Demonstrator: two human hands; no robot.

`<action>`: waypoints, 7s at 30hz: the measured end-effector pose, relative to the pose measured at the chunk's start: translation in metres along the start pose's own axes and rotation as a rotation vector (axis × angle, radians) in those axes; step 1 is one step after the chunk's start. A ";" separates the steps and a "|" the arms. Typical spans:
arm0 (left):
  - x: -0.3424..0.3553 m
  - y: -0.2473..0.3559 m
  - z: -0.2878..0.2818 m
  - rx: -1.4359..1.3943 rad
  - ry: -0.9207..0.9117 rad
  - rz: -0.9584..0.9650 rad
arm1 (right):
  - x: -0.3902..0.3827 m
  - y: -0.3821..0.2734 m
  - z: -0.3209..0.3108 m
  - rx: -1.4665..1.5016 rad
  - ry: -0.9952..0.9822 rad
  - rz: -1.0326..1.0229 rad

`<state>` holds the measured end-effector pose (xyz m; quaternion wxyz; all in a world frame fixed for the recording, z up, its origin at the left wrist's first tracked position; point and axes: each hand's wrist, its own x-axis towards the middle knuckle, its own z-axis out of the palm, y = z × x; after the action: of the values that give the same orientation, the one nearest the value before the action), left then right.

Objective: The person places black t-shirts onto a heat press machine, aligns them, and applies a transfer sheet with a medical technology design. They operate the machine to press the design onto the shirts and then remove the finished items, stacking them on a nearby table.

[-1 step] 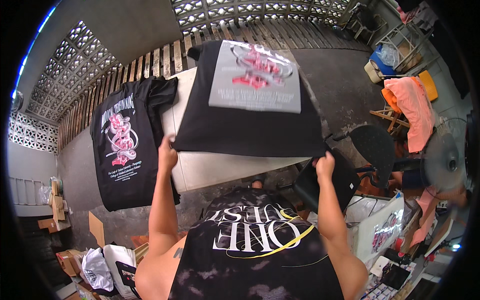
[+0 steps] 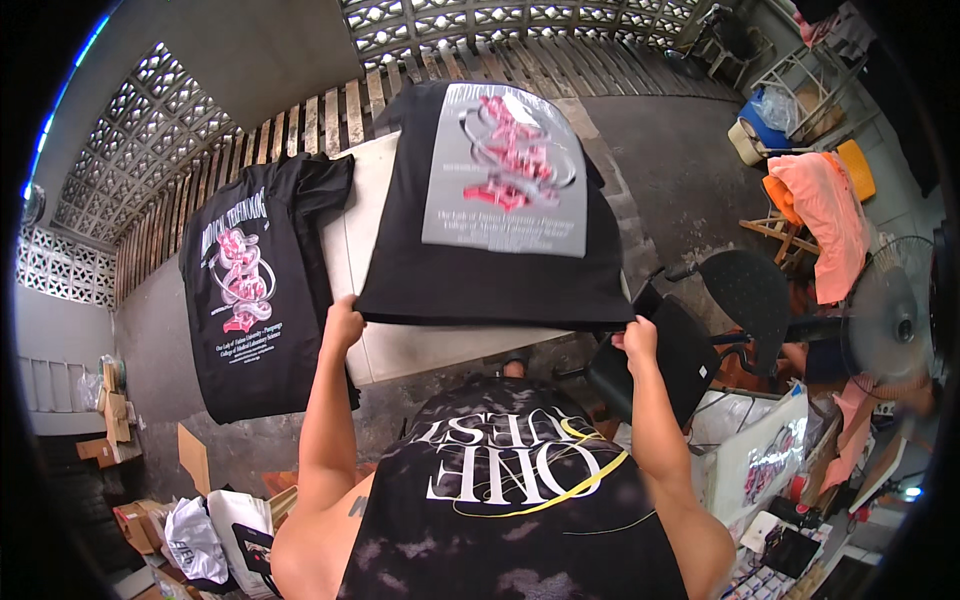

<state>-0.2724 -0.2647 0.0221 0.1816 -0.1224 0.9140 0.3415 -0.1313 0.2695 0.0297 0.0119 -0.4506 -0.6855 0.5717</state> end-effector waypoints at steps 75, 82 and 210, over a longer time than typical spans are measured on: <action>-0.050 0.009 0.141 0.428 0.451 0.316 | -0.036 -0.038 0.280 -0.938 -0.940 -2.064; -0.051 0.011 0.138 0.404 0.447 0.319 | -0.037 -0.036 0.282 -0.935 -0.957 -2.105; -0.044 0.028 0.133 0.517 0.312 0.259 | 0.451 -0.329 -0.062 0.331 0.606 -0.279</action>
<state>-0.2091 -0.1507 -0.0369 0.0198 -0.0059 0.9952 0.0956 -0.5647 0.6215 0.0877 0.3649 -0.4935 -0.6041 0.5083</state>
